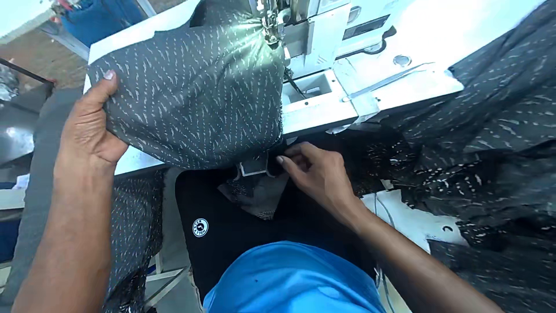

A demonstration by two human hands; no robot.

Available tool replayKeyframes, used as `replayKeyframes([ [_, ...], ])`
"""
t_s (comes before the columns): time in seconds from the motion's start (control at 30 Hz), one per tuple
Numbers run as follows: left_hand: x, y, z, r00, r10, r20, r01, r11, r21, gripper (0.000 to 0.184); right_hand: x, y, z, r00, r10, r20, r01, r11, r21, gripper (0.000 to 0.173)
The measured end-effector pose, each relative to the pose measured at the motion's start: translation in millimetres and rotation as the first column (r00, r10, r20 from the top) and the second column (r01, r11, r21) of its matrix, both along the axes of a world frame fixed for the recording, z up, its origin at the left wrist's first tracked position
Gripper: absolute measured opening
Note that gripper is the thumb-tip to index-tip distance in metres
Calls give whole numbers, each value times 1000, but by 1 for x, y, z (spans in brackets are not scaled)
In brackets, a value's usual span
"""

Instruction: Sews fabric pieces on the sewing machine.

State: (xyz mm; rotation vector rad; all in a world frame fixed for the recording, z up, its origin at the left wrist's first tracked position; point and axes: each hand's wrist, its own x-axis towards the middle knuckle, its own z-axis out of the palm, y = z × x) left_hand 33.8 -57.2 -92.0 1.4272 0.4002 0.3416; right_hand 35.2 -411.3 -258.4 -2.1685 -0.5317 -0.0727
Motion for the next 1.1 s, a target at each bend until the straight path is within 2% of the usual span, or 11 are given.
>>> replayKeyframes([
  [0.13, -1, -16, 5, 999, -36, 12, 37, 999, -35, 29, 13, 33, -7, 990, -60, -124, 63, 998, 13, 33],
  [0.27, -10, -8, 12, 996, -87, 29, 82, 984, 159, 34, 0, 35, -18, 989, -150, 9, 147, 979, 143, 18],
  [0.37, -14, -2, 9, 991, -103, 81, 86, 978, 191, 36, 0, 22, 14, 976, -171, 132, 137, 963, 234, 19],
  [0.47, -13, -8, -2, 989, -93, 115, 87, 994, 59, 37, 31, 24, 48, 977, -162, 140, 150, 985, 86, 36],
  [0.57, -15, -20, -2, 979, -126, 160, 128, 992, 2, 42, 54, 32, 59, 976, -156, 149, 158, 987, -1, 23],
  [0.7, -25, -17, -6, 982, -112, 154, 103, 993, 62, 41, 49, 36, 75, 953, -176, 245, 115, 962, 246, 15],
  [0.77, -27, -11, -16, 991, -74, 113, 66, 996, 68, 40, 54, 40, 95, 988, -40, 151, -25, 914, 406, 12],
  [0.83, -25, -7, -24, 996, -45, 73, 41, 998, 55, 40, 63, 48, 112, 967, 243, -73, -142, 754, 641, 9],
  [0.93, -20, 2, -20, 996, -23, 89, 22, 1000, 22, 39, 56, 59, 111, 641, 640, -424, 86, 488, 868, 24],
  [1.03, -5, 12, -7, 996, -32, 85, 24, 995, 96, 39, 46, 62, 102, 440, 643, -626, 281, 564, 777, 41],
  [1.1, 8, 21, -2, 997, -42, 60, 33, 989, 145, 41, 51, 65, 93, 515, 573, -637, 237, 619, 749, 40],
])
